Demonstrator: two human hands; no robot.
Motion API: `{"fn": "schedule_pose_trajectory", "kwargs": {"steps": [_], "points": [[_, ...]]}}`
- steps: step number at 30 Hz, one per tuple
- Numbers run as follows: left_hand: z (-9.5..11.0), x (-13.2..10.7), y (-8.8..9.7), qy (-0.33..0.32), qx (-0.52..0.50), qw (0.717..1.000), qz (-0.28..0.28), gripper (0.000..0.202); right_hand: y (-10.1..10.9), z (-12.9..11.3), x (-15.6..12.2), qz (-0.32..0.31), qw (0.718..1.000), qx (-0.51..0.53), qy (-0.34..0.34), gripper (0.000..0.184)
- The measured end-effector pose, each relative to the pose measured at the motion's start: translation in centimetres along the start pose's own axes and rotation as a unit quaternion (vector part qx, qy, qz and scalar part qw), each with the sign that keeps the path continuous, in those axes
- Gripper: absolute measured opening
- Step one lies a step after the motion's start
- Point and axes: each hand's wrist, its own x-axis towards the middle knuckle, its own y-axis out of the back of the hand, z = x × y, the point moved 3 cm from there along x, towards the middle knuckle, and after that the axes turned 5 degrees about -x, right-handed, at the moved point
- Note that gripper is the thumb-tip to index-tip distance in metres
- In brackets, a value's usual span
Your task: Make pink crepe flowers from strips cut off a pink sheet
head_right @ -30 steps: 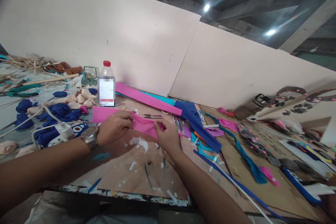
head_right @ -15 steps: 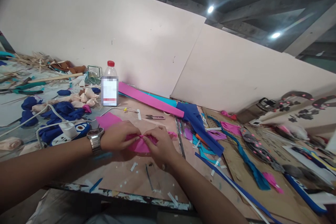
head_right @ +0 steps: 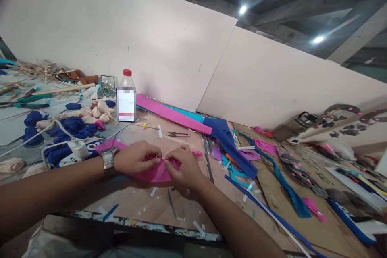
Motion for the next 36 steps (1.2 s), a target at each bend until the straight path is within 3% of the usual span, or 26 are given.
{"fn": "schedule_pose_trajectory", "kwargs": {"steps": [5, 15, 36], "points": [[-0.05, -0.02, -0.11, -0.012, 0.012, 0.999, -0.036, 0.024, -0.11, 0.08, -0.11, -0.015, 1.000, 0.014, 0.010, 0.015], [-0.10, 0.09, -0.42, 0.009, 0.000, 0.999, -0.049, 0.027, -0.56, 0.47, -0.12, -0.024, 1.000, 0.012, 0.012, 0.011], [-0.18, 0.27, -0.32, 0.039, -0.034, 0.998, -0.027, 0.034, -0.33, 0.25, -0.10, 0.022, 0.999, -0.028, 0.032, 0.010]]}}
